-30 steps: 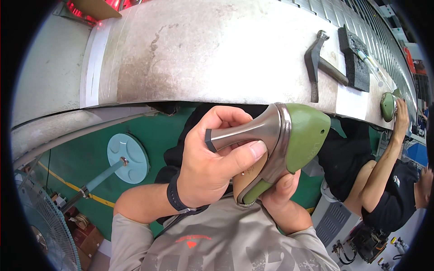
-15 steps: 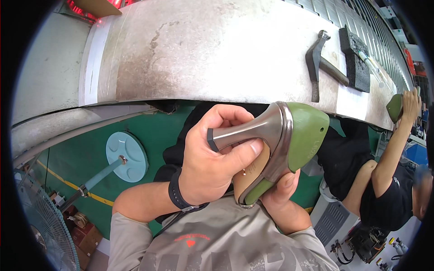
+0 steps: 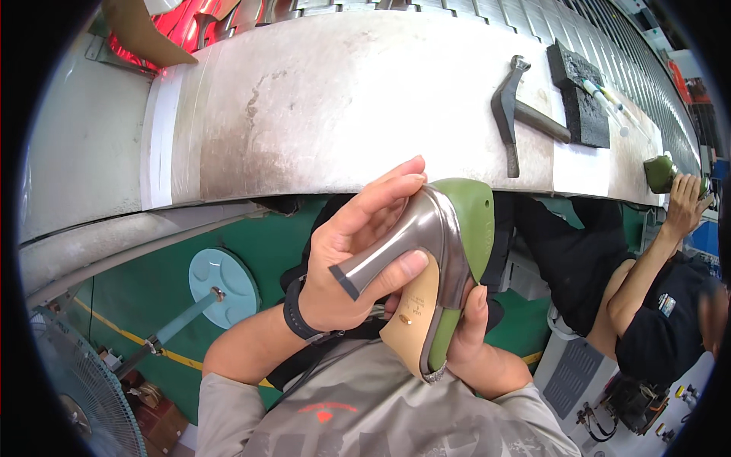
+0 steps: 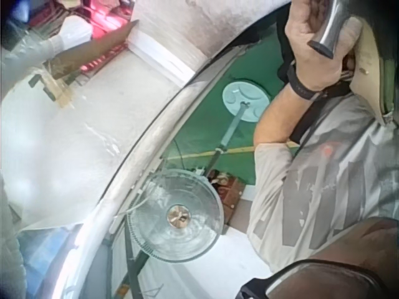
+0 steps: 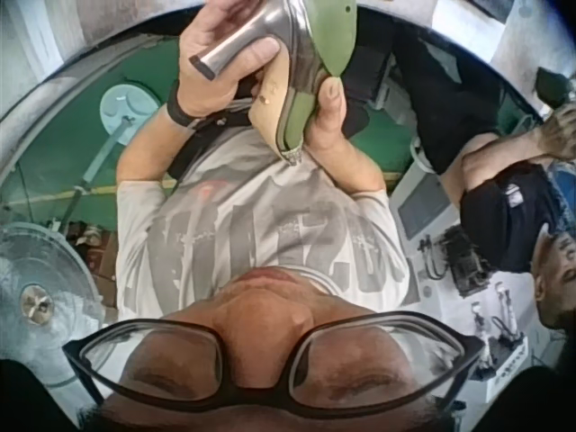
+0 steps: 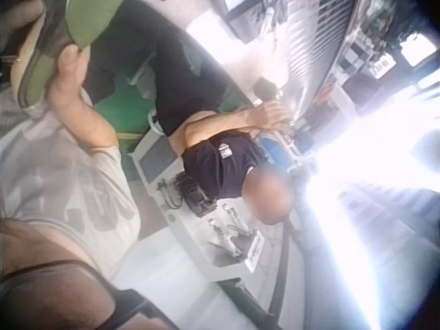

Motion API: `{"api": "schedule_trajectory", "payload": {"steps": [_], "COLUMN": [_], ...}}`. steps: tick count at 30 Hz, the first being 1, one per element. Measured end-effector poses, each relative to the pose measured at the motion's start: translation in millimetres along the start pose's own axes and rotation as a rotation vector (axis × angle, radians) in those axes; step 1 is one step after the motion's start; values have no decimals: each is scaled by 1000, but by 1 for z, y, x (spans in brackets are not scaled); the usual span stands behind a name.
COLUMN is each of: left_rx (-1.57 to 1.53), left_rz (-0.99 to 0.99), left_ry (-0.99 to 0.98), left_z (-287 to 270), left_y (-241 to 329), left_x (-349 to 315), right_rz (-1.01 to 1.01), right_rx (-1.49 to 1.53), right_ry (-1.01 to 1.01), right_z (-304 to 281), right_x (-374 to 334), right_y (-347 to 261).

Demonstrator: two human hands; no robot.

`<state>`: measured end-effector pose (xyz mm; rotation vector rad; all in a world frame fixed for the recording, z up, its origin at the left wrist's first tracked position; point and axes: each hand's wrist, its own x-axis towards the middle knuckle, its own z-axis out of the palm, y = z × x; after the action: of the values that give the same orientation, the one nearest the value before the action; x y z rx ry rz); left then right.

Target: The person takes a shoe sole from a conveyor, aligns it onto the bottom of a heeled shoe, and presses it into place. They then use a hammer to tap the edges of the heel and sole, followed by applying an adhesive liquid from a syringe into the seam of the heel.

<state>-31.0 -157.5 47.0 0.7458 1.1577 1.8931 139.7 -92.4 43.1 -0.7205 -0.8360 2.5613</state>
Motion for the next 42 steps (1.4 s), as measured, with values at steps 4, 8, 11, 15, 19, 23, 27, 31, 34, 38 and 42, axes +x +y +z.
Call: {"api": "schedule_trajectory", "payload": {"steps": [4, 8, 11, 15, 19, 23, 27, 31, 34, 38, 42], "left_rx": [-227, -225, -231, -241, -208, -214, -214, -224, -245, -223, -250], "left_rz": [-169, -280, -283, -260, -222, -193, -224, -214, -250, -188, -178], "left_ry": [-47, -66, -65, -79, -99, -93, -110, -18, 23, -141, -196], "left_z": [4, -1, -1, 0, 2, 1, -5, 4, 2, -9, -15], "left_y": [9, 9, 10, 12, 14, 12, 11, 11, 9, 4, 2], "left_x": [-1, -6, -6, -7, -5, -6, -8, -9, -13, -11, -13], "right_rz": [-33, -57, -71, -66, -50, -40, -38, -42, 11, -54, -62], "right_rx": [20, 7, 27, 29, 54, 51, 27, 47, 75, 41, -14], "right_ry": [-51, -104, -53, -43, -75, -58, -43, -64, -35, -11, -7], "right_z": [-4, -8, -6, -6, -5, -1, -1, -3, 3, -2, 1], "right_x": [1, 5, 3, 1, 0, -1, -1, -1, -3, -3, -2], "right_y": [7, 5, 6, 4, 3, -1, 0, 7, 1, 6, 6]}}
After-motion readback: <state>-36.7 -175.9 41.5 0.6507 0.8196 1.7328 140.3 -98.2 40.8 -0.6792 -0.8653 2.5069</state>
